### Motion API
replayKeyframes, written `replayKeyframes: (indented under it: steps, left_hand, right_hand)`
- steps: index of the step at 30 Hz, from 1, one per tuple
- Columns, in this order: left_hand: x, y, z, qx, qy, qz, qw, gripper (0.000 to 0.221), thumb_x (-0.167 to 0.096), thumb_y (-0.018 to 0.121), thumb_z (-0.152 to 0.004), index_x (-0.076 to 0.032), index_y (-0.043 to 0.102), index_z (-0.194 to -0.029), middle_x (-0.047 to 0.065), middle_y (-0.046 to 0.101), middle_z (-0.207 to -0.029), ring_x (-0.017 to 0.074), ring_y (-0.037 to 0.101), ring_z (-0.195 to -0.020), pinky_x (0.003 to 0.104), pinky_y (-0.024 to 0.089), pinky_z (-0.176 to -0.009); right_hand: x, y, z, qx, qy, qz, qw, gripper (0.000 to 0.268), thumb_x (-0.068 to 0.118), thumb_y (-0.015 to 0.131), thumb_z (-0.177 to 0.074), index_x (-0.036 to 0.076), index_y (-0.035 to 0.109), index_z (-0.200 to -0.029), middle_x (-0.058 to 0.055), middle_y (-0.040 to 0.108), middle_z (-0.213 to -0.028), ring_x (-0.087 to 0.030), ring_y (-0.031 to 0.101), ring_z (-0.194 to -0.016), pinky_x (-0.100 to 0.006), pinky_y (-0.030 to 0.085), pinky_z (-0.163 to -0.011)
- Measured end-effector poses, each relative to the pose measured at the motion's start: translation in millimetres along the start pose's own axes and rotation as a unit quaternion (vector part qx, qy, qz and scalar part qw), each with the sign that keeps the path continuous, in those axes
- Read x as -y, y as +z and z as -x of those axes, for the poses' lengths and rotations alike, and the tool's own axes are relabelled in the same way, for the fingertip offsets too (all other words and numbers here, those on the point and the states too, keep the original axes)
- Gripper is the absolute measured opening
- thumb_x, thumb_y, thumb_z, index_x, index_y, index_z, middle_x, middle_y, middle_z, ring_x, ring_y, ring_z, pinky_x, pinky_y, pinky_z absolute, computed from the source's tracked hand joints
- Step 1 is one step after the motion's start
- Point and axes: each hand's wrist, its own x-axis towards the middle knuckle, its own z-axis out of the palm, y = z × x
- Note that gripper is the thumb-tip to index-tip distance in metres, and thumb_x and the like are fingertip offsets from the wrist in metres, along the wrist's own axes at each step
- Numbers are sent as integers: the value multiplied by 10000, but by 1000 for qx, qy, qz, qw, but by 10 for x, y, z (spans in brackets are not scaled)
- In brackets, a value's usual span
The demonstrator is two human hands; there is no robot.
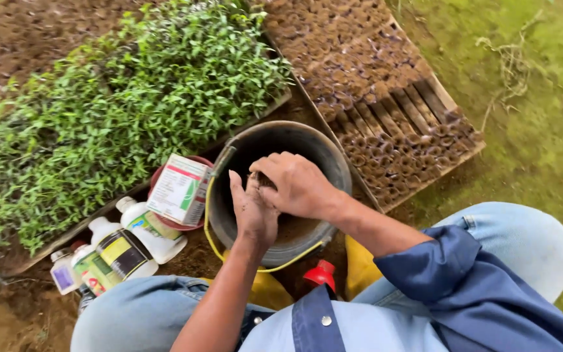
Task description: Filling and packing individual seedling plugs with soil from a bucket in preparation for planting.
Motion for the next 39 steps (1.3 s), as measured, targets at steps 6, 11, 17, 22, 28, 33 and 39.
replayKeyframes:
  steps: [6,11,17,22,28,33,39]
  left_hand:
    - [-26,107,167,-31,2,-237,971,837,-641,392,-1022,-58,214,-1596,287,289,-1586,535,278,-1468,650,245,-1178]
    - [158,211,15,-61,-22,-333,941,631,-464,545,-975,-99,445,-1481,117,479,-1437,296,453,-1308,476,352,-1088]
    - [151,315,96,-107,-32,-412,905,492,-372,610,-888,-124,663,-1309,9,694,-1303,109,617,-1212,274,436,-1060]
    - [188,161,87,-130,-19,-424,896,451,-356,618,-887,-136,686,-1275,0,708,-1254,103,623,-1160,273,445,-1048]
    - [127,282,47,-149,-89,-455,874,472,-363,593,-886,-166,680,-1307,-28,699,-1314,96,607,-1236,289,418,-1093]
    - [50,426,24,-173,-149,-479,847,497,-357,584,-888,-189,663,-1350,-20,700,-1308,108,627,-1202,291,437,-1079]
    - [-5,542,-19,-178,-194,-477,839,506,-362,568,-897,-222,647,-1377,-19,683,-1314,108,615,-1214,310,457,-1070]
  right_hand:
    - [-640,-755,15,-9,80,-97,992,342,184,702,-865,88,706,-1194,-178,749,-1112,-376,693,-1096,-487,542,-959]
    - [-1132,-1333,-88,76,357,-117,924,333,115,606,-983,125,622,-1315,-139,676,-1155,-223,640,-881,-336,526,-749]
    - [-2274,-1059,116,172,441,-22,881,352,173,564,-1013,143,580,-1364,-164,606,-1295,-191,492,-650,-419,436,-655]
    - [-2829,-1037,272,229,462,5,857,409,176,552,-1052,116,540,-1456,-194,685,-1034,-211,459,-574,-426,433,-575]
    - [-3759,-1312,503,307,399,142,852,409,195,644,-1005,82,598,-1396,-243,723,-1139,-349,698,-888,-511,587,-833]
    - [-3987,-1365,716,285,380,122,872,357,128,604,-989,47,635,-1335,-209,705,-1206,-339,695,-1019,-484,604,-882]
    - [-3940,-1093,859,340,363,137,857,287,75,620,-996,89,663,-1280,-123,741,-1134,-287,725,-1016,-389,664,-864]
